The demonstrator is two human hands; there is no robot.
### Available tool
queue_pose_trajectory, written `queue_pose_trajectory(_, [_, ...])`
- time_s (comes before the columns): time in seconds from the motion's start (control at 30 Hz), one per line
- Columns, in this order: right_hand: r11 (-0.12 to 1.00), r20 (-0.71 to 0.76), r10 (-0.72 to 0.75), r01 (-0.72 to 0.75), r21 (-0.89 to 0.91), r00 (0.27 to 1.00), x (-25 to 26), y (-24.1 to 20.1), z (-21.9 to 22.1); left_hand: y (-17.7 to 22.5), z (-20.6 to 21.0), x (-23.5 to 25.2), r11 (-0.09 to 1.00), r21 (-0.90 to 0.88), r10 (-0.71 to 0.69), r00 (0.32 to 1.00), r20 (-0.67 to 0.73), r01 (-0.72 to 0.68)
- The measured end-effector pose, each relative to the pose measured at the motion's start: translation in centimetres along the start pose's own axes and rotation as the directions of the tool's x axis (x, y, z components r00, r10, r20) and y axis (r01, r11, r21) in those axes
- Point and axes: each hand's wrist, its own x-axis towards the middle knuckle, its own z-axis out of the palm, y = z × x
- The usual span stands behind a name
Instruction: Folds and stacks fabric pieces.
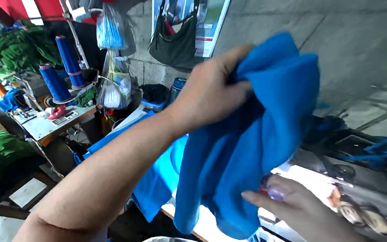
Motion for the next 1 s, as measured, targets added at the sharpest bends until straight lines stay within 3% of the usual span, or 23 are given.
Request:
queue_pose_trajectory(0.1, [0.998,-0.172,-0.057,0.055,-0.016,0.983,1.6,-1.1,-2.3,1.4,-3.2,1.3,0.998,0.047,0.037,0.993,-0.110,-0.032])
queue_pose_trajectory(0.2, [0.994,-0.399,-0.094,0.108,0.012,0.912,4.6,-4.2,-3.1,1.7,-6.5,1.5,0.997,-0.075,0.003,0.978,-0.210,-0.019])
queue_pose_trajectory(0.27, [0.991,-0.311,-0.123,0.133,0.012,0.943,6.2,-5.6,-3.1,1.6,-8.7,1.4,0.992,-0.122,-0.051,0.973,-0.227,0.023])
queue_pose_trajectory(0.37, [0.998,-0.051,-0.059,0.059,-0.009,0.997,8.8,-6.5,-3.1,1.4,-11.6,0.6,0.995,-0.025,-0.096,0.972,-0.214,0.093])
queue_pose_trajectory(0.47, [0.906,0.058,-0.105,0.120,-0.405,0.993,11.7,-6.0,-3.5,1.9,-14.4,-0.4,0.978,0.154,-0.098,0.965,-0.244,0.138])
queue_pose_trajectory(0.57, [0.809,0.009,-0.089,0.078,-0.583,0.996,14.8,-6.4,-3.2,2.3,-17.2,-1.5,0.904,0.365,-0.133,0.958,-0.253,0.222])
queue_pose_trajectory(0.7, [0.846,-0.029,-0.080,0.052,-0.530,0.996,18.9,-7.0,-4.0,2.8,-19.9,-3.3,0.770,0.492,-0.245,0.901,-0.359,0.406])
queue_pose_trajectory(0.8, [0.888,-0.016,-0.128,0.107,-0.447,0.992,21.3,-6.6,-4.4,2.0,-22.2,-5.0,0.763,0.465,-0.275,0.876,-0.397,0.450])
queue_pose_trajectory(1.0, [0.801,0.160,-0.178,0.238,-0.550,0.971,23.0,-8.1,-3.4,1.0,-24.0,-7.5,0.727,0.409,-0.408,0.826,-0.389,0.551])
